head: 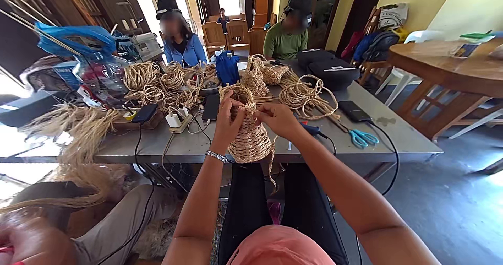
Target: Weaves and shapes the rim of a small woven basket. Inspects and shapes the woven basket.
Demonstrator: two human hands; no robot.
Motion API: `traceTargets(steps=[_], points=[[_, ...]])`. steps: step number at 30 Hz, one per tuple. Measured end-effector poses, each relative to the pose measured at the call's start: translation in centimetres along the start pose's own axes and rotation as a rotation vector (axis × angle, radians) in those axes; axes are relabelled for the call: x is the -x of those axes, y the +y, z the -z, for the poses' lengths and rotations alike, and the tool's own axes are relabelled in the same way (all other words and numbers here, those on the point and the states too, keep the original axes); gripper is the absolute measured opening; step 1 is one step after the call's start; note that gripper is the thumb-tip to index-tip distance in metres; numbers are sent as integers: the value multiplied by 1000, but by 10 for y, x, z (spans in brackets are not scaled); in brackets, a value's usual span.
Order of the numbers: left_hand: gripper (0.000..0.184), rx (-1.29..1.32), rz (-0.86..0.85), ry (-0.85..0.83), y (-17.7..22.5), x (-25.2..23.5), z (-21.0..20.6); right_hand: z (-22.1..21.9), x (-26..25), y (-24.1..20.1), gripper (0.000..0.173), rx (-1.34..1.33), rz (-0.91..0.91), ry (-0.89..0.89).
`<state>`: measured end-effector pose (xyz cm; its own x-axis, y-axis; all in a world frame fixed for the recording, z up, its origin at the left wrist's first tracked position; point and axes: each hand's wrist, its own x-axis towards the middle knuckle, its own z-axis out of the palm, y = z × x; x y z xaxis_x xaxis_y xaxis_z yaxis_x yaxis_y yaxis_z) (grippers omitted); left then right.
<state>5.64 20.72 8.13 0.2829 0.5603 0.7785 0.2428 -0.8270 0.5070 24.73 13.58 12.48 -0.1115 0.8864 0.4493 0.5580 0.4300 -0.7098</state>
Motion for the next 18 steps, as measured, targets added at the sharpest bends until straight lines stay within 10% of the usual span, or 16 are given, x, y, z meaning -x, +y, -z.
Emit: traceTargets(steps=[18], points=[[18,-56,77,101,14,-4,-13,-13,-24,-9,20,316,190,304]])
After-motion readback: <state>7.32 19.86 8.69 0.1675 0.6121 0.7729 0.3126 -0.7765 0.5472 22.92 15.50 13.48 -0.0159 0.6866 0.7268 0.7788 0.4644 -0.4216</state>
